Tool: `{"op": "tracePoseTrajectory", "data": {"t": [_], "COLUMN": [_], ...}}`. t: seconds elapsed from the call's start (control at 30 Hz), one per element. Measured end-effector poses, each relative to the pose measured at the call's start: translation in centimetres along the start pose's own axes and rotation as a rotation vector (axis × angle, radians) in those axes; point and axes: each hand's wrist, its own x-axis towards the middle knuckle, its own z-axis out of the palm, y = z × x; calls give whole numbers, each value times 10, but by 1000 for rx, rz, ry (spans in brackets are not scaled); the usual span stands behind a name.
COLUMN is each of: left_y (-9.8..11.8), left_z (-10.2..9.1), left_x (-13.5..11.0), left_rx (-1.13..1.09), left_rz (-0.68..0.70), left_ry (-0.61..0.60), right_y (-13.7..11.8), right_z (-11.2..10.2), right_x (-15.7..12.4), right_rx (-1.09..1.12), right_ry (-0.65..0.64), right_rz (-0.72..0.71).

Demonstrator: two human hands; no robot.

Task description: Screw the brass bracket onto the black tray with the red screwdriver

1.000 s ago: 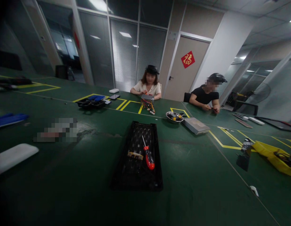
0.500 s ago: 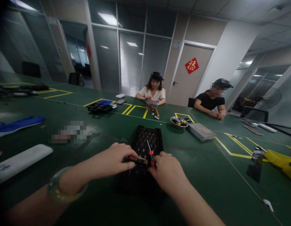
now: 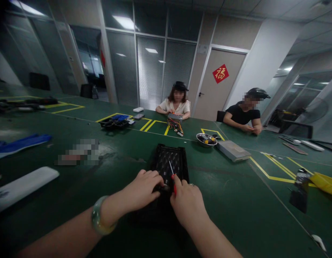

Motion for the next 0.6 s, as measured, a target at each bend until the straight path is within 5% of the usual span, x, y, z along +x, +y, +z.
{"op": "tracePoseTrajectory", "data": {"t": [0.3, 0.6], "left_y": [-8, -21], "left_z": [5, 7], "left_x": [-1, 5], "left_rx": [-212, -203], "left_rz": [10, 124], "left_ry": [35, -22], "right_y": [15, 52], "right_z": [-11, 22], "right_x": [9, 47], "right_rx": [570, 2021], "right_ry": [124, 264], "right_rz": [202, 268]}}
